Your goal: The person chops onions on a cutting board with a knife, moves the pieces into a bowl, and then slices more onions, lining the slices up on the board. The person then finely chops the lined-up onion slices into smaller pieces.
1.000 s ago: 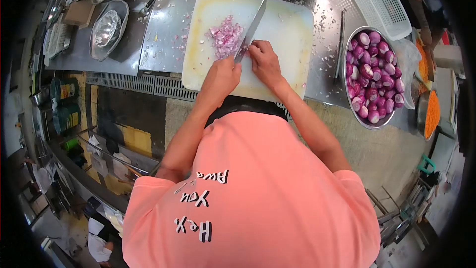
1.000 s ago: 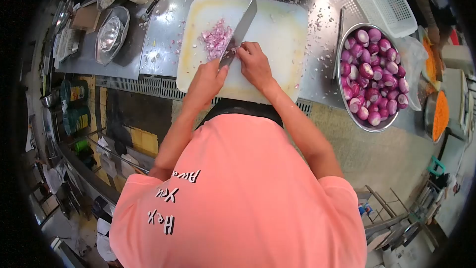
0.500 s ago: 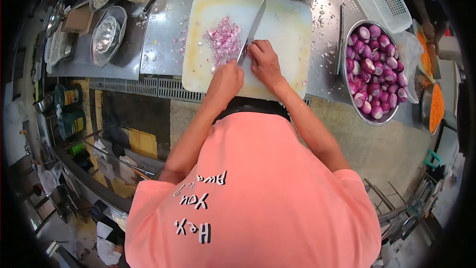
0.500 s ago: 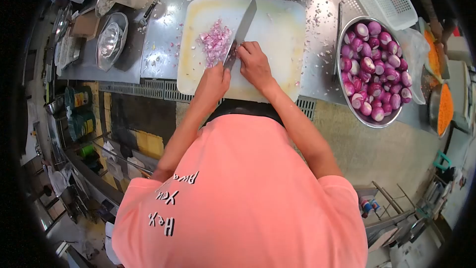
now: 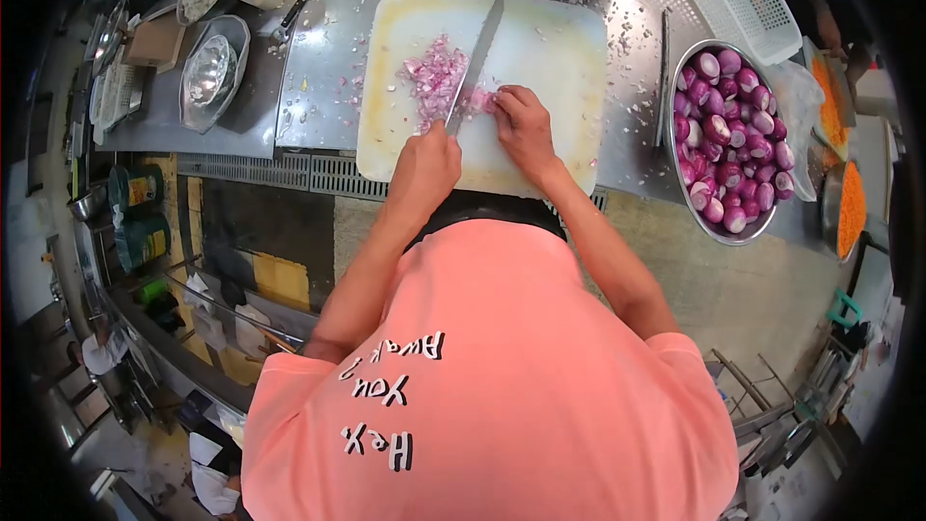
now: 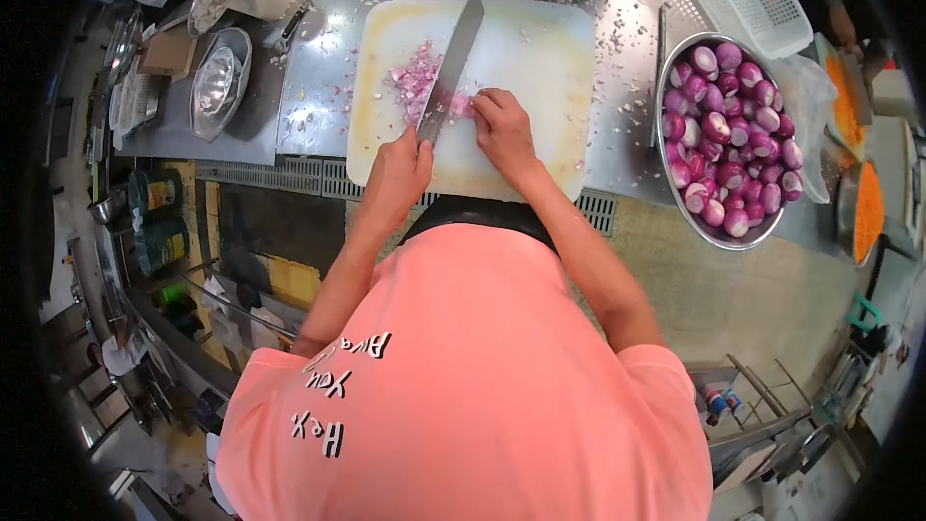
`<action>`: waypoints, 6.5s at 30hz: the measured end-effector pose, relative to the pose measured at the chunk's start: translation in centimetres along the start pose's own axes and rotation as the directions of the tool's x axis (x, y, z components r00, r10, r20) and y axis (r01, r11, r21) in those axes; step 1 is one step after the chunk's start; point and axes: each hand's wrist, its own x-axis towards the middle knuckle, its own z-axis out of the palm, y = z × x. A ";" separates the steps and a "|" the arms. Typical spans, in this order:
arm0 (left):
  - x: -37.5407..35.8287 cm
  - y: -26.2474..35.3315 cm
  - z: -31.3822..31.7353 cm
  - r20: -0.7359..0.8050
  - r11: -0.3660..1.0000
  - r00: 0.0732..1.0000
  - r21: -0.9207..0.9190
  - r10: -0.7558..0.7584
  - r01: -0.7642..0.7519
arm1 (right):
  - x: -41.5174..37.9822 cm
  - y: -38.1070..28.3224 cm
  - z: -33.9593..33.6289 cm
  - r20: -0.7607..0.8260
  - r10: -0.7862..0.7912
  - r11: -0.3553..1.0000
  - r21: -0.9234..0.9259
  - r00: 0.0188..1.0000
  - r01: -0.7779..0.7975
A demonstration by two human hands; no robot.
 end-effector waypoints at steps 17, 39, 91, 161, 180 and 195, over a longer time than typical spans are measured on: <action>-0.5 1.6 -0.5 0.016 1.000 0.999 0.007 0.028 -0.028 | 1.7 -1.0 0.0 0.118 0.135 0.987 -0.098 0.984 -0.124; -0.3 2.2 0.5 0.016 0.999 0.999 -0.033 0.031 -0.031 | 1.5 -1.4 -0.2 0.100 0.164 0.986 -0.038 0.981 -0.161; 1.2 0.4 2.3 0.080 0.997 0.995 -0.051 0.054 -0.050 | 0.3 -2.1 -5.3 0.099 0.236 0.959 -0.184 0.967 -0.216; 0.2 -8.0 -4.7 -0.150 0.954 0.981 0.290 0.127 -0.079 | 5.7 3.1 2.0 0.120 0.035 0.998 0.045 0.992 -0.041; -8.5 -12.1 -2.7 0.085 0.524 0.872 -0.769 -0.483 0.366 | 2.9 0.9 0.6 0.263 0.029 0.987 0.148 0.964 -0.070; 0.0 0.4 4.5 0.262 0.251 0.952 -0.922 -0.157 0.295 | 5.9 -3.6 1.6 -0.012 0.001 1.000 -0.031 1.000 -0.001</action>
